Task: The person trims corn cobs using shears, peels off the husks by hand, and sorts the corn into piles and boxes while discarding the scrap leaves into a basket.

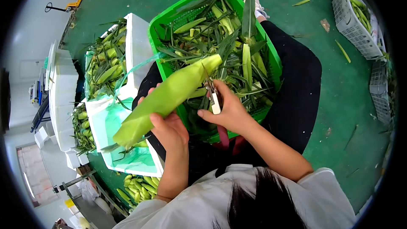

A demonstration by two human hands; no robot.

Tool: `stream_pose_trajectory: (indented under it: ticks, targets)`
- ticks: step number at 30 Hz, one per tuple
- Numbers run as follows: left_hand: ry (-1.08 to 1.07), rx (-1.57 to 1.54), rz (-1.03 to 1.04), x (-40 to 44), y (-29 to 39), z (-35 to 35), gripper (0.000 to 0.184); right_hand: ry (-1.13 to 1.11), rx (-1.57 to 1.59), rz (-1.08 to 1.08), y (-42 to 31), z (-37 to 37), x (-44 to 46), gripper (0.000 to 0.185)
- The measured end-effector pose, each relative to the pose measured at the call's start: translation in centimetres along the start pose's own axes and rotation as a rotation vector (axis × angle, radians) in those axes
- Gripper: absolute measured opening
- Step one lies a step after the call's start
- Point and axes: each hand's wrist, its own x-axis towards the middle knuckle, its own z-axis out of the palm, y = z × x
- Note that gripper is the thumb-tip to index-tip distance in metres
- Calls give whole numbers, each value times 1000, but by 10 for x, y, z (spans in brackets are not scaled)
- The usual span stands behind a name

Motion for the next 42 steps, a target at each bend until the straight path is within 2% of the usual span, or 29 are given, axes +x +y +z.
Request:
stream_pose_trajectory:
  ticks: [3, 7, 10, 12, 13, 14, 15, 16, 17, 18, 20, 22, 23, 24, 25, 26, 28, 30, 31, 32, 33, 34, 36, 37, 38, 39, 40, 41, 42]
  targets:
    - [123, -67, -70, 7, -4, -1, 66, -74, 57, 28, 1, -2, 5, 51]
    - [280, -463, -560, 32, -2, -27, 63, -468, 459, 399, -20, -25, -23, 43]
    - [36, -1072, -886, 28, -19, -43, 61, -856, 752, 545, -26, -21, -52, 47]
    - [-249, -1669, -906, 23, -21, -34, 62, -607, 871, 656, -56, -21, -68, 50]
    - [-285, -1601, -793, 23, -9, -34, 65, -614, 1076, 566, -40, -29, -64, 51]
    - [-335, -1247, -625, 26, -2, -44, 66, -637, 1290, 482, -33, -31, -55, 52]
    - [-253, -1067, -631, 20, 6, -44, 66, -561, 1028, 410, -34, -42, -46, 55]
    - [-171, -886, -643, 16, 20, -38, 65, -466, 818, 318, -44, -36, -36, 62]
    - [-277, -875, -739, 18, 30, -42, 63, -305, 705, 195, -52, -30, -22, 69]
    - [-249, -809, -845, 19, 38, -42, 68, -190, 796, 136, -40, -30, -9, 66]
    - [-233, -966, -990, 8, 25, -79, 73, 170, 976, 269, -29, -37, 26, 52]
    - [-180, -620, -922, -3, 29, -86, 76, -227, 714, 416, 23, -60, 40, 39]
    - [-123, -430, -908, -2, 33, -85, 77, -324, 710, 580, 35, -54, 28, 28]
    - [-69, -243, -883, 3, 35, -82, 77, 9, 621, 748, 39, -31, 9, 27]
    - [-67, -207, -810, 4, 36, -76, 72, -138, 697, 855, 43, -22, -7, 34]
    - [-5, -159, -739, 5, 34, -67, 69, -253, 503, 880, 16, -8, -16, 40]
    - [120, -75, -606, 5, 25, -41, 64, -199, 375, 328, 1, 22, -28, 51]
    - [79, -150, -608, 1, 16, -20, 35, -247, 15, 88, -9, 23, -20, 61]
    - [130, -237, -608, 1, 15, -7, 33, -161, 153, 84, 1, 21, -20, 71]
    - [188, -323, -608, 3, 17, 6, 33, -132, 307, 275, 7, 6, -22, 68]
    - [282, -555, -615, 10, 17, 15, 34, -31, 446, 260, 14, -3, -26, 63]
    - [437, -562, -708, 18, 8, 7, 32, 69, 584, 245, 19, -12, -28, 61]
    - [-336, -1213, -284, 38, -54, -57, 34, 77, 874, 271, 12, -45, -26, 55]
    - [-83, -634, -352, 48, -39, -51, 38, 112, 784, 228, 0, -59, -24, 57]
    - [166, -50, -403, 55, -24, -44, 46, 300, 565, 137, -7, -64, -18, 59]
    - [84, 345, -307, 54, -40, -48, 65, 321, 287, 83, -16, -63, -15, 60]
    - [-30, 426, -400, 41, -46, -46, 74, 333, 14, 26, -32, -55, -13, 61]
    - [-172, 597, -252, 25, -49, -39, 94, 285, -150, 85, -51, -38, -18, 59]
    - [-400, 601, -269, 8, -31, -30, 94, 192, -250, 35, -53, -24, -25, 58]
